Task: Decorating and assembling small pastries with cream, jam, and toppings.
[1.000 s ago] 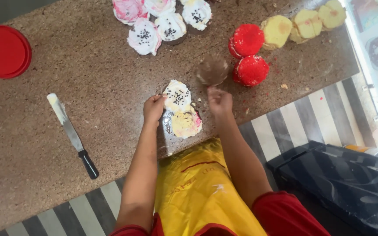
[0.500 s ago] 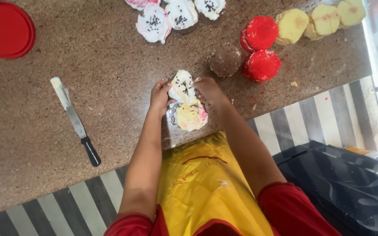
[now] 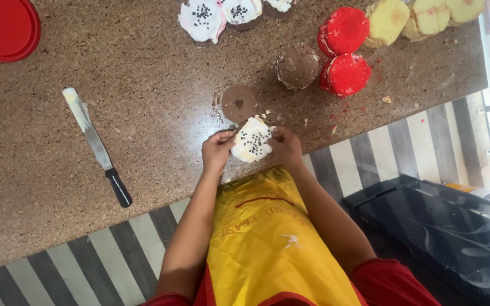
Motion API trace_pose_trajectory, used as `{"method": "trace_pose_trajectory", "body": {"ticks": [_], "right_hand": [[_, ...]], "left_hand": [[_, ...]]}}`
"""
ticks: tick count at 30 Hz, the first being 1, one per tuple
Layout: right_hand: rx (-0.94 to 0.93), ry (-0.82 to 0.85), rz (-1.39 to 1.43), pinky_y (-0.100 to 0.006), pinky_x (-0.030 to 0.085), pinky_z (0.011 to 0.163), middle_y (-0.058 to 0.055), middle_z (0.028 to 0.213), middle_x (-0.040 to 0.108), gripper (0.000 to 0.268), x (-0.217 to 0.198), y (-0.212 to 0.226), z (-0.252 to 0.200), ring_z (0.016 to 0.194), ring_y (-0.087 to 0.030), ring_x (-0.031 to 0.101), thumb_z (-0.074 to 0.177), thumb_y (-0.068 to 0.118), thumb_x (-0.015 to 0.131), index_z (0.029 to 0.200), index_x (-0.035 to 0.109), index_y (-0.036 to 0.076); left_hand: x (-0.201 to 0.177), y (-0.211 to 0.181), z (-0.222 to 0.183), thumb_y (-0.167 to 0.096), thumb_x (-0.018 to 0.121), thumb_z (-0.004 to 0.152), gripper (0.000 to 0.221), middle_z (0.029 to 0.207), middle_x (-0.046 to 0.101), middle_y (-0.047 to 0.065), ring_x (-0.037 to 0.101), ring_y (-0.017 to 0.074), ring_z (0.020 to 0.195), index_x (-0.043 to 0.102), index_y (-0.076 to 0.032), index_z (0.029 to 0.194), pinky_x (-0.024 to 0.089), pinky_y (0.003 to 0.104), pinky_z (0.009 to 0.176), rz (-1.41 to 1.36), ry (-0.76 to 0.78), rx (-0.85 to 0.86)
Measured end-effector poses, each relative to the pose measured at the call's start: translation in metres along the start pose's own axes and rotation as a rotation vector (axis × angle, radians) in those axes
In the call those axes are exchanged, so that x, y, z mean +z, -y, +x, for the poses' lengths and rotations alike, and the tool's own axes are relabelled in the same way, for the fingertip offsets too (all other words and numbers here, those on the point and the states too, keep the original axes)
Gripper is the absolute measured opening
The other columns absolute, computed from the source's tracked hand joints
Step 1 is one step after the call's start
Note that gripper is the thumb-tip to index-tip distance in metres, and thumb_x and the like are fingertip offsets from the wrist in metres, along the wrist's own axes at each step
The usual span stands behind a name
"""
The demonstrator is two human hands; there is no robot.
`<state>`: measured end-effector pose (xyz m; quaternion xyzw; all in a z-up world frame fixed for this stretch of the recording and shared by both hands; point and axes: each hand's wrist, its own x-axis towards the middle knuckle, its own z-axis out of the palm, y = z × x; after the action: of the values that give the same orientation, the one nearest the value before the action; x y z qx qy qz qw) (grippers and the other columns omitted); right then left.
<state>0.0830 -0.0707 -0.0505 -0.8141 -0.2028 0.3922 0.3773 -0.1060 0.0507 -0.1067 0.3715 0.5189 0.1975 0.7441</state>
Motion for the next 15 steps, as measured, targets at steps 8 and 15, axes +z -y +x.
{"method": "trace_pose_trajectory", "body": {"ticks": [8, 15], "right_hand": [[0.173, 0.044, 0.25, -0.032, 0.044, 0.055, -0.006, 0.079, 0.066, 0.016, -0.006, -0.022, 0.021, 0.065, -0.015, 0.057, 0.083, 0.006, 0.078, 0.096, 0.074, -0.002], [0.346, -0.075, 0.75, -0.035, 0.059, 0.065, -0.01, 0.092, 0.069, 0.014, -0.001, -0.075, -0.018, 0.073, -0.021, 0.071, 0.084, 0.008, 0.07, 0.098, 0.07, 0.007]], "left_hand": [[-0.003, -0.017, 0.019, 0.0, 0.076, 0.081, 0.021, 0.084, 0.076, 0.001, 0.065, 0.0125, 0.068, 0.077, -0.004, 0.101, 0.054, 0.029, 0.056, 0.147, 0.031, -0.158], [0.034, -0.085, 0.073, -0.02, 0.092, 0.067, 0.061, 0.115, 0.07, 0.017, 0.067, 0.0319, 0.098, 0.071, 0.001, 0.12, 0.054, 0.045, 0.083, 0.806, -0.251, 0.701]]}}
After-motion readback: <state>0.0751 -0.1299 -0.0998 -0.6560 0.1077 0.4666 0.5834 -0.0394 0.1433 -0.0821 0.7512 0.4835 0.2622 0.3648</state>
